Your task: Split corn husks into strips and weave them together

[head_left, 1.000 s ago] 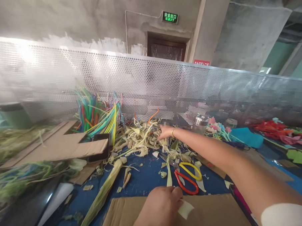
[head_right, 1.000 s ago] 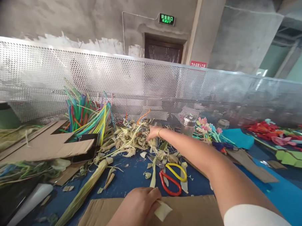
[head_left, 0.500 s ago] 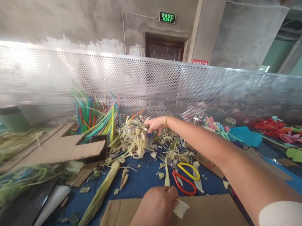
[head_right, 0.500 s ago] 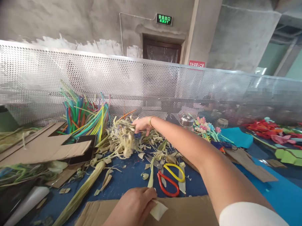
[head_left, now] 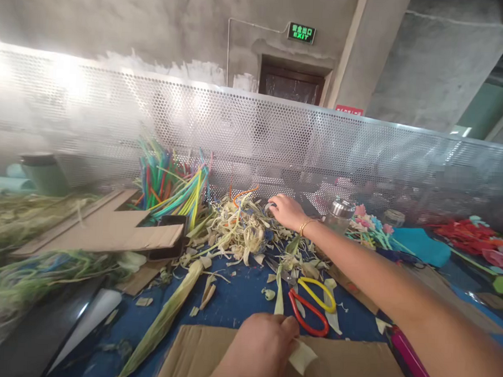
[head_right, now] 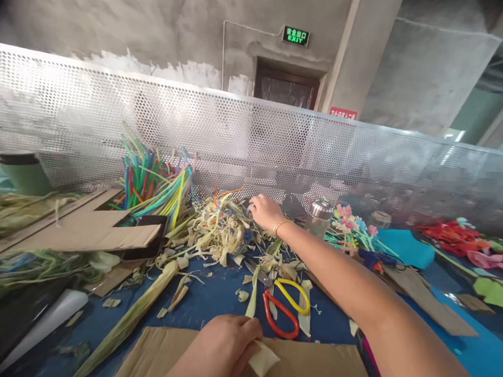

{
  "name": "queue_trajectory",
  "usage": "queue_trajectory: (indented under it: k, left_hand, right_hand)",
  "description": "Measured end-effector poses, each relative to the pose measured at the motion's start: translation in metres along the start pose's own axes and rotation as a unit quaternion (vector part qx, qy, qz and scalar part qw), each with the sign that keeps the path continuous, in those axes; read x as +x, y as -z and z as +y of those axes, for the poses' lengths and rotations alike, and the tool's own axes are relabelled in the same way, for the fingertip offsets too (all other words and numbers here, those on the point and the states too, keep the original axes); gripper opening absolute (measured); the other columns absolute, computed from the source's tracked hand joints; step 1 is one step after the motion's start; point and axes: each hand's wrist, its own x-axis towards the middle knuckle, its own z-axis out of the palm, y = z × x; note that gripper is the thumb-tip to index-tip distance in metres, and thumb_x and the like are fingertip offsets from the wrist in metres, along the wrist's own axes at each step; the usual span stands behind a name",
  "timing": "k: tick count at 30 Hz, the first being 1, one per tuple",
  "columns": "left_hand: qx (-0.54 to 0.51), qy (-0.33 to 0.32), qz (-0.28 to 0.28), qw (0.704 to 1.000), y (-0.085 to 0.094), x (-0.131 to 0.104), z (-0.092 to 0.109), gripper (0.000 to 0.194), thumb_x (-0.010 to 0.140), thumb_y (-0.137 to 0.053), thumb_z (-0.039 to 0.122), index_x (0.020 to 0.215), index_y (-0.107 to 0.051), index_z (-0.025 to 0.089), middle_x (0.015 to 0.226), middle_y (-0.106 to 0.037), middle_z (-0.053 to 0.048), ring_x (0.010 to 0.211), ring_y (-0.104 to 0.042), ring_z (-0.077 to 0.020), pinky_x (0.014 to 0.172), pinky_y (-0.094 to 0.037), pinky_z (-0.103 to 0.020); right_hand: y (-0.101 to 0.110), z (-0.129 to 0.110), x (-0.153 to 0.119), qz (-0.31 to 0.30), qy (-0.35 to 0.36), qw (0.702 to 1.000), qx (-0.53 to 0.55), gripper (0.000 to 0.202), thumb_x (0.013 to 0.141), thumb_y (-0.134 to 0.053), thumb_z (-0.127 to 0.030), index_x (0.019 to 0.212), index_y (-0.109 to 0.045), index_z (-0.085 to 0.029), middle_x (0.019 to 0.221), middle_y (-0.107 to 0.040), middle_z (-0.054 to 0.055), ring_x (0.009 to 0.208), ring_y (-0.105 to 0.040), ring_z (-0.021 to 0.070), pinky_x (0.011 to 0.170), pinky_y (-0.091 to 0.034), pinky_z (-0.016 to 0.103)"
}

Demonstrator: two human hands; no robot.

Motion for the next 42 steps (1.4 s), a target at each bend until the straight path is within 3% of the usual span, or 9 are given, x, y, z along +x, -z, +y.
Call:
queue_trajectory:
  k: [4, 7, 13, 18, 23, 26, 30, 34, 42]
  left_hand:
    - [0.000, 0.002, 0.037, 0.999, -0.003, -0.003, -0.003, 0.012, 0.089, -0.045, 0.021, 0.090, -0.058, 0.021, 0.091, -0.070, -0.004, 0.080, -0.066, -0.0209, 0.060, -0.040, -0.025]
    - [-0.001, 0.004, 0.050, 0.999, -0.005, -0.005, -0.004, 0.009, 0.088, -0.047, 0.021, 0.088, -0.056, 0.021, 0.090, -0.070, -0.003, 0.080, -0.066, -0.0209, 0.059, -0.039, -0.025]
    - [-0.013, -0.018, 0.064, 0.998, -0.003, -0.006, -0.001, 0.011, 0.089, -0.047, 0.022, 0.080, -0.054, 0.021, 0.084, -0.069, -0.002, 0.074, -0.065, -0.0183, 0.055, -0.035, -0.024]
    - [-0.004, -0.020, 0.066, 0.998, -0.004, -0.006, 0.002, 0.012, 0.089, -0.047, 0.022, 0.079, -0.053, 0.021, 0.084, -0.069, -0.002, 0.073, -0.065, -0.0183, 0.056, -0.034, -0.024]
    - [0.006, -0.022, 0.057, 0.998, -0.007, -0.004, -0.001, 0.011, 0.089, -0.047, 0.022, 0.080, -0.053, 0.021, 0.084, -0.070, -0.002, 0.073, -0.066, -0.0192, 0.056, -0.035, -0.025]
    - [0.002, -0.014, 0.057, 0.998, -0.007, -0.003, -0.003, 0.010, 0.089, -0.047, 0.024, 0.082, -0.054, 0.021, 0.085, -0.070, -0.002, 0.074, -0.066, -0.0202, 0.055, -0.036, -0.025]
    - [0.006, -0.009, 0.060, 0.998, -0.007, -0.004, -0.003, 0.011, 0.089, -0.047, 0.025, 0.082, -0.055, 0.021, 0.086, -0.071, -0.003, 0.075, -0.067, -0.0211, 0.057, -0.039, -0.025]
    - [0.007, -0.015, 0.057, 0.998, -0.009, -0.004, -0.003, 0.010, 0.089, -0.048, 0.024, 0.084, -0.056, 0.021, 0.088, -0.071, -0.004, 0.078, -0.068, -0.0222, 0.059, -0.042, -0.025]
    - [0.018, -0.023, 0.037, 0.999, -0.012, 0.002, -0.005, 0.009, 0.087, -0.052, 0.026, 0.092, -0.058, 0.020, 0.092, -0.072, -0.005, 0.082, -0.070, -0.0238, 0.063, -0.047, -0.026]
  right_hand:
    - [-0.031, -0.030, -0.012, 0.018, -0.029, 0.999, 0.027, 0.066, 0.078, -0.061, -0.050, 0.131, -0.043, -0.016, 0.127, -0.055, 0.017, 0.114, -0.054, 0.0287, 0.095, -0.043, 0.037]
    - [-0.040, -0.029, -0.009, -0.052, -0.044, 0.997, 0.042, 0.069, 0.071, -0.068, -0.034, 0.133, -0.042, -0.018, 0.126, -0.058, 0.014, 0.108, -0.059, 0.0272, 0.089, -0.047, 0.033]
    - [-0.003, 0.027, 0.015, -0.023, -0.062, 0.997, 0.027, 0.064, 0.073, -0.056, -0.013, 0.135, -0.043, -0.017, 0.131, -0.056, 0.011, 0.114, -0.057, 0.0205, 0.092, -0.045, 0.028]
    - [0.018, 0.048, 0.012, -0.029, -0.067, 0.997, -0.017, 0.035, 0.070, -0.067, -0.023, 0.105, -0.067, -0.020, 0.112, -0.068, 0.009, 0.102, -0.062, 0.0248, 0.085, -0.046, 0.031]
    - [0.016, 0.010, 0.010, 0.012, -0.013, 0.999, -0.027, 0.020, 0.084, -0.055, -0.027, 0.096, -0.070, -0.020, 0.104, -0.069, 0.006, 0.098, -0.059, 0.0204, 0.087, -0.042, 0.031]
    - [0.001, -0.024, 0.008, 0.043, 0.097, 0.993, -0.053, 0.020, 0.088, -0.053, -0.030, 0.090, -0.070, -0.019, 0.104, -0.066, 0.007, 0.103, -0.053, 0.0215, 0.094, -0.037, 0.035]
    - [-0.028, -0.041, 0.001, 0.038, 0.229, 0.964, -0.130, 0.029, 0.080, -0.065, -0.030, 0.108, -0.066, -0.023, 0.131, -0.051, 0.010, 0.116, -0.042, 0.0300, 0.095, -0.033, 0.045]
    - [-0.041, -0.012, 0.002, -0.036, 0.209, 0.965, -0.153, 0.060, 0.070, -0.061, -0.005, 0.126, -0.055, -0.027, 0.140, -0.040, 0.011, 0.112, -0.046, 0.0262, 0.090, -0.037, 0.038]
    - [-0.004, 0.059, 0.031, 0.005, 0.073, 0.996, -0.054, 0.029, 0.069, -0.050, -0.002, 0.092, -0.064, -0.014, 0.102, -0.060, 0.011, 0.096, -0.053, 0.0225, 0.082, -0.039, 0.031]
